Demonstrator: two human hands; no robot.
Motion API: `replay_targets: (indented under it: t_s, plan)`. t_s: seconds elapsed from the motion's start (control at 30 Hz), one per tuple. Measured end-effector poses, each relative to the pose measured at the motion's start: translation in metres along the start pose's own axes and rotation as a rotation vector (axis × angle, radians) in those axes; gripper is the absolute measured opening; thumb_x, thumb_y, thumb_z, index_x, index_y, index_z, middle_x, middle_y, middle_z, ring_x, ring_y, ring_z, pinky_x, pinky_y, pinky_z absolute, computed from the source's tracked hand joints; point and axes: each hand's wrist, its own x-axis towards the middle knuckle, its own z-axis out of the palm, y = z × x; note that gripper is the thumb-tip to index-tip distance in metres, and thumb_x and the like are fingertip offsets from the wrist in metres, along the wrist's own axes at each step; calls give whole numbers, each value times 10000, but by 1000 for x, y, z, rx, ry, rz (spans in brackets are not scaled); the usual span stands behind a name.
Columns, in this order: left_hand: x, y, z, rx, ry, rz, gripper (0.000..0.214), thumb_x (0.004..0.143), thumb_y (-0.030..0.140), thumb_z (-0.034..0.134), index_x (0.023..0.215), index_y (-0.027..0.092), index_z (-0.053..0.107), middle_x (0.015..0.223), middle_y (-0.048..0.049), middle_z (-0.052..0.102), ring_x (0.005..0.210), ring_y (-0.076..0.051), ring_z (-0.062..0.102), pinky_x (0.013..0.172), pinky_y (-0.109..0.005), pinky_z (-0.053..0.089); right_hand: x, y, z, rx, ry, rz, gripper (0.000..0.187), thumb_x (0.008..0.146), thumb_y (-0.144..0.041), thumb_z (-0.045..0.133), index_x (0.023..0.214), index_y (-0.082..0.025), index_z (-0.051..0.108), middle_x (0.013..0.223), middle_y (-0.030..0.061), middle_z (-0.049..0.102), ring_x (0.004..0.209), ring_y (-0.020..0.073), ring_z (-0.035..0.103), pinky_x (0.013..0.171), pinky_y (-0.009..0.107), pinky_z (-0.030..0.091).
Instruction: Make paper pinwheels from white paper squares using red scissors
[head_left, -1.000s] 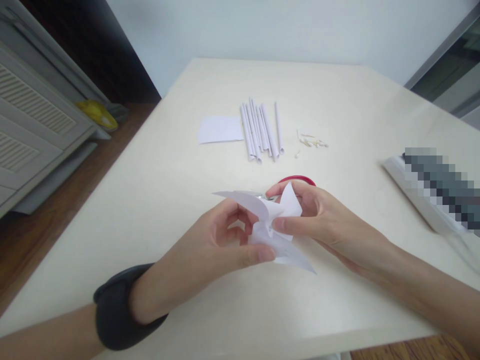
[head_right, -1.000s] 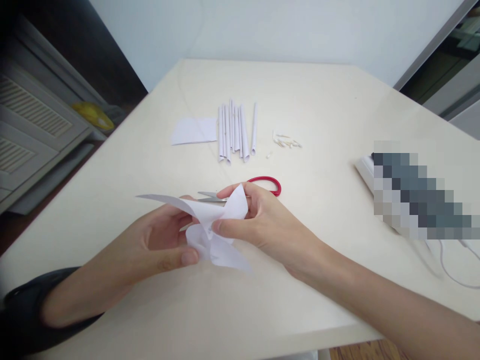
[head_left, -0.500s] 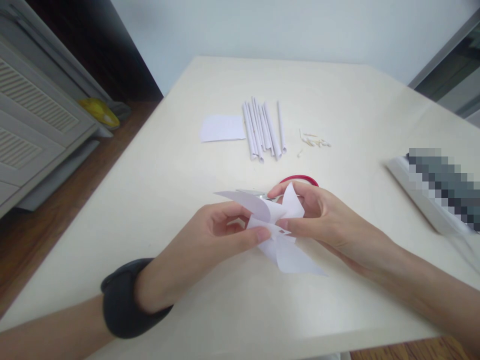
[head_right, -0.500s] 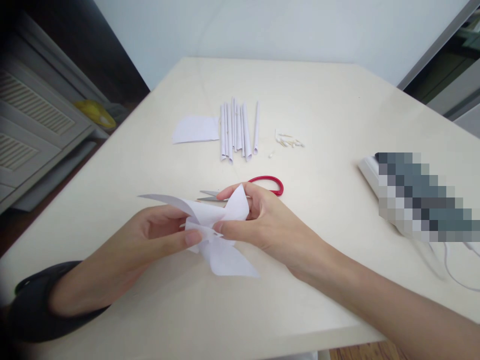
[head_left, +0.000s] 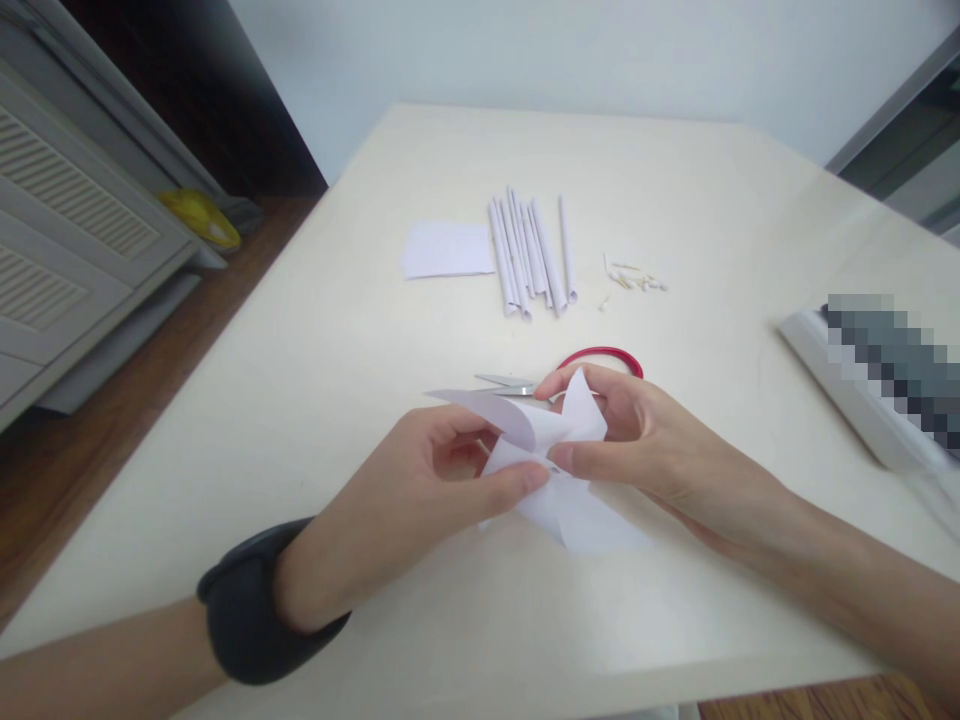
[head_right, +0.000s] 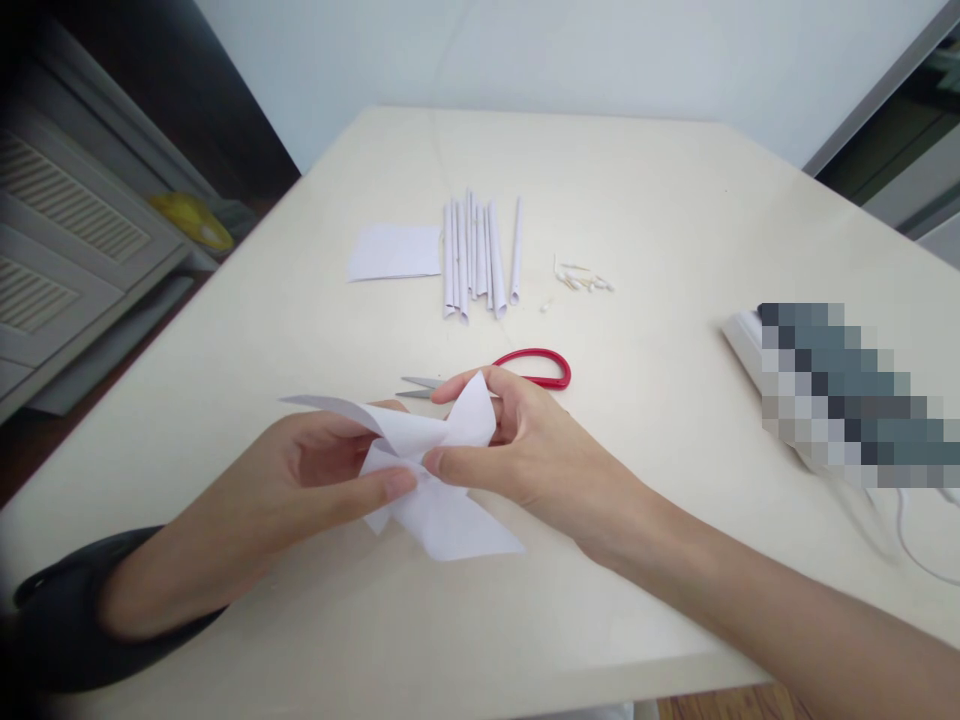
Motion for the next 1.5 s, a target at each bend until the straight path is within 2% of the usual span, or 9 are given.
replay_targets:
  t_s: [0.1, 0.23, 0.43, 0.63, 0.83, 1.03, 1.17, 1.37, 1.5]
  plan:
    - [1, 1, 1, 7, -1, -14, 242, 777, 243, 618, 1014, 256, 664, 951, 18, 691, 899, -173, 624, 776, -235, 493, 2, 3, -1, 4, -9, -4, 250, 789, -167, 593, 983, -253, 460, 874, -10, 578, 747, 141, 575, 608, 248, 444]
    - [0, 1, 0, 10, 18, -18, 251, 775, 195, 621, 1013, 262, 664, 968, 31, 700, 901, -157, 633, 752, -194, 494, 4, 8, -3, -15, 5, -39, 264, 779, -202, 613, 994, -262, 474, 900, -4, 595, 759, 146, 578, 595, 241, 452]
    - [0, 0, 0, 18, 48, 19, 210, 788, 267, 610, 987, 268, 679, 909, 37, 719, 856, -137, 647, 700, -157, 495, 3, 8, -2, -22, 9, -39, 269, 780, -183, 609, 998, -257, 469, 901, -4, 603, 771, 141, 577, 607, 235, 454]
    - [0, -1, 1, 9, 57, 38, 211, 790, 245, 609, 986, 272, 681, 912, 44, 721, 834, -121, 651, 696, -142, 493, 4, 8, -1, -36, 37, -50, 286, 767, -171, 621, 994, -245, 465, 891, -7, 589, 765, 133, 568, 608, 229, 453]
    - [-1, -1, -1, 15, 32, 20, 265, 790, 151, 597, 1013, 275, 669, 969, 49, 708, 897, -139, 644, 738, -156, 491, 4, 8, 0, -36, 28, -32, 279, 780, -204, 612, 1003, -257, 452, 918, 4, 593, 781, 155, 578, 611, 254, 455]
    - [0, -1, -1, 40, 55, 4, 236, 792, 248, 594, 1017, 243, 667, 970, 24, 706, 907, -168, 642, 742, -189, 500, 1, 10, 0, -57, 27, -26, 282, 780, -242, 617, 1006, -268, 450, 906, 4, 590, 779, 168, 580, 602, 267, 454]
    - [-1, 1, 0, 75, 65, -28, 250, 791, 281, 581, 1022, 233, 662, 994, 10, 695, 914, -201, 635, 754, -235, 505, 3, 11, 1, -107, 76, -48, 304, 760, -232, 637, 1004, -282, 464, 916, -2, 585, 794, 171, 577, 611, 270, 460]
    - [0, 3, 2, 120, 104, -21, 236, 767, 271, 578, 976, 221, 675, 964, 0, 698, 889, -219, 640, 731, -252, 513, 5, 10, 3, -114, 88, -64, 320, 753, -201, 629, 1009, -291, 458, 919, -7, 575, 777, 162, 577, 595, 261, 471]
    - [0, 2, 1, 118, 77, -18, 231, 767, 247, 579, 977, 220, 672, 936, 2, 703, 840, -196, 648, 691, -231, 513, 4, 7, 5, -106, 83, -41, 339, 753, -148, 608, 1015, -285, 443, 903, -8, 557, 770, 161, 580, 586, 262, 476]
